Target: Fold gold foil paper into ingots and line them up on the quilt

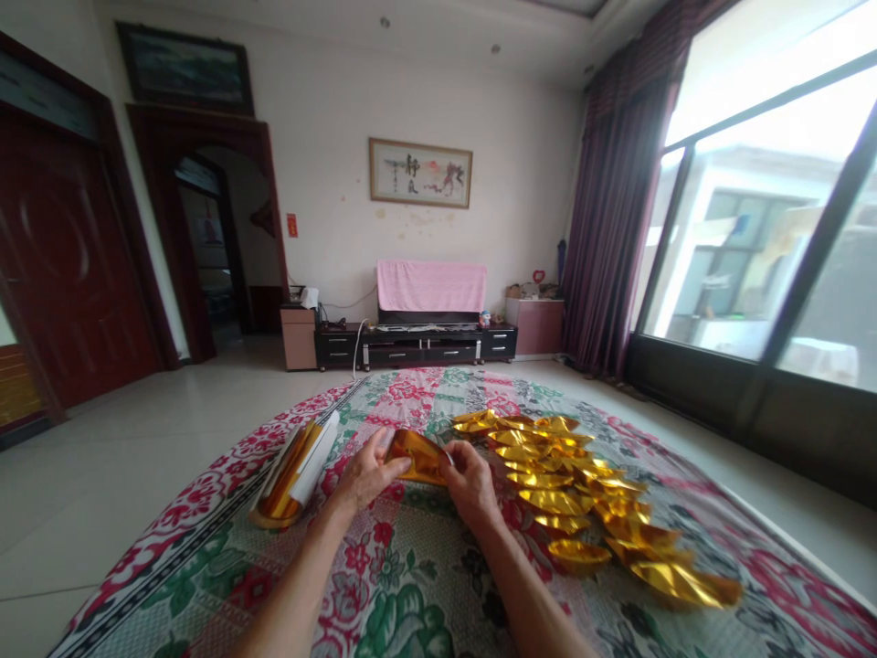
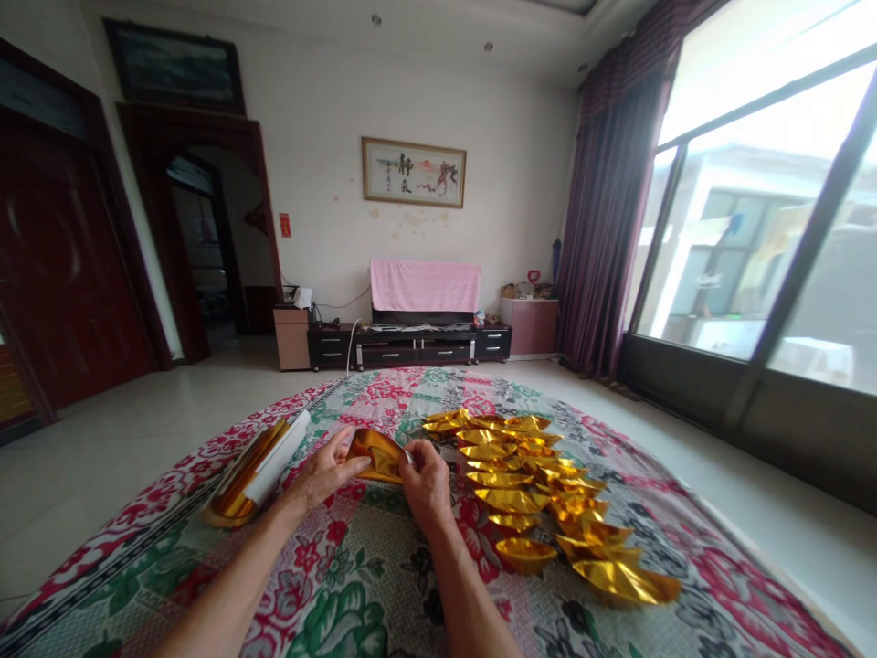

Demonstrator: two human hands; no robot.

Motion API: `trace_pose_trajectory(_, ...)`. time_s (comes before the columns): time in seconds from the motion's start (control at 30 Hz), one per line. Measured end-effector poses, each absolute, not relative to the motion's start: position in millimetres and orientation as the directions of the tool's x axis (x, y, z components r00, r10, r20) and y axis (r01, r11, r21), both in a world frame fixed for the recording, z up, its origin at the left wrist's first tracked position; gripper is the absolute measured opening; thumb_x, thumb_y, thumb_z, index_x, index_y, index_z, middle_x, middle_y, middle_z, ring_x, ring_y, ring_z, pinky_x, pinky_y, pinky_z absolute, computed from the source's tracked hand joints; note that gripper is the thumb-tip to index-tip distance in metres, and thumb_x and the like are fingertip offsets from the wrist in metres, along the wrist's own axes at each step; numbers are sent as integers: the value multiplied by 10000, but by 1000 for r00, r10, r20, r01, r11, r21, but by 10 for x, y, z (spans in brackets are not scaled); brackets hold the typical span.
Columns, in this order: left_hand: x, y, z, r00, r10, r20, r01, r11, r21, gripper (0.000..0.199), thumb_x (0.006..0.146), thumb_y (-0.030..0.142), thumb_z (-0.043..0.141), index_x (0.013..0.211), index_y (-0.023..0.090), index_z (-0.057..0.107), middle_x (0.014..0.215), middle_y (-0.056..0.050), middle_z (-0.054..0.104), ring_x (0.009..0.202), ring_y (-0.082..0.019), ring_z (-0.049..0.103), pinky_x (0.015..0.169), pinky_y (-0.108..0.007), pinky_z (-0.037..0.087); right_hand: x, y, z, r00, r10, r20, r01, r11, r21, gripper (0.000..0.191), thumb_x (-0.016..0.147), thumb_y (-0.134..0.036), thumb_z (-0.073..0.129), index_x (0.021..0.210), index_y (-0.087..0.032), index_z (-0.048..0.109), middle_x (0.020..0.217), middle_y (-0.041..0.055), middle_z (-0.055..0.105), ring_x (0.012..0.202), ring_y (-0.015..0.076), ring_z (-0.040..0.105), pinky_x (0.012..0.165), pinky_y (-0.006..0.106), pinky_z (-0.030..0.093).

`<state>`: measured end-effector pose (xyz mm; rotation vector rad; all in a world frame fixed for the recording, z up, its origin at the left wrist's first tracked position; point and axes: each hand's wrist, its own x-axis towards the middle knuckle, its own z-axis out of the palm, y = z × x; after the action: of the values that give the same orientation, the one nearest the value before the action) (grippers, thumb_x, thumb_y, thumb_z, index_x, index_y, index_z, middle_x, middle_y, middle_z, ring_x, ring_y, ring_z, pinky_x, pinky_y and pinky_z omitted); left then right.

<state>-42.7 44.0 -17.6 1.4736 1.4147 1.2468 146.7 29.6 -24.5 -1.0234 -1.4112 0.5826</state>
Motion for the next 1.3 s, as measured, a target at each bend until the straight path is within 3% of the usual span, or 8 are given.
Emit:
trace_pose_trajectory(0.1, -420, 433, -147, -73, 986, 148, 234, -127, 964, 686, 610, 480, 691, 1177, 122, 549, 959, -104, 670, 863, -207, 624, 764, -268, 454, 1449, 298, -230, 137, 870, 473, 79, 466, -881, 171, 682, -342, 566, 721, -179, 535, 612, -33, 508, 545, 92, 431, 526, 199, 371)
trace_pose_trajectory(0.2, -395, 395, -92, -52, 986, 158, 127, -151, 980, 508, 589, 520, 686, 909, 127, 658, 837, -62, 688, 808, -197, 622, 689, -239, 452, 1434, 310, -210, 146, 893, 425, -83, 439, -894, 189, 635, -322, 603, 740, -182, 530, 623, -37, 514, 531, 82, 427, 499, 193, 363)
trace_pose_trajectory(0.37, -343, 350, -44, -65, 988, 138, 46, -135, 990, 376, 541, 477, 719, 669, 131, 645, 589, 6, 629, 600, -142, 562, 566, -216, 396, 1426, 360, -227, 179, 918, 354, -221, 388, -895, 314, 589, -285, 659, 867, -168, 573, 648, -37, 530, 560, 81, 448, 510, 190, 369)
trace_pose_trajectory(0.5, -317, 367, -58, -28, 991, 127, -74, -129, 989, 346, 541, 426, 725, 689, 122, 651, 573, 10, 619, 549, -122, 541, 567, -222, 394, 1442, 378, -252, 187, 945, 268, -291, 314, -904, 467, 580, -306, 695, 1007, -163, 572, 635, -48, 534, 562, 88, 472, 539, 206, 391)
trace_pose_trajectory(0.63, -334, 411, -107, -28, 989, 143, -63, -144, 988, 316, 586, 400, 698, 736, 124, 666, 584, 12, 626, 568, -128, 547, 589, -229, 395, 1479, 321, -217, 92, 981, 173, -371, 195, -908, 519, 615, -359, 698, 1081, -175, 566, 768, 3, 617, 666, 137, 559, 603, 238, 434)
trace_pose_trajectory(0.9, -342, 445, -153, 9, 983, 183, -92, -181, 979, 297, 598, 328, 693, 819, 130, 679, 694, 2, 664, 652, -132, 569, 648, -222, 402, 1529, 283, -168, -27, 996, 87, -410, 68, -910, 329, 669, -457, 647, 842, -178, 638, 762, 32, 629, 684, 167, 570, 533, 227, 421)
trace_pose_trajectory(1.07, -311, 391, -100, 60, 982, 178, -147, -168, 975, 317, 591, 284, 690, 871, 137, 663, 730, 0, 667, 681, -130, 579, 677, -222, 416, 1520, 290, -172, 35, 991, 127, -407, 130, -904, 338, 619, -457, 685, 786, -164, 652, 672, 15, 606, 603, 140, 529, 560, 238, 417)
trace_pose_trajectory(1.3, -278, 320, -41, 82, 982, 169, -158, -155, 975, 331, 627, 312, 671, 897, 122, 653, 714, -16, 650, 653, -130, 556, 648, -229, 421, 1514, 297, -167, 188, 952, 243, -251, 285, -925, 342, 624, -421, 691, 821, -141, 678, 621, -17, 569, 562, 93, 450, 554, 213, 364)
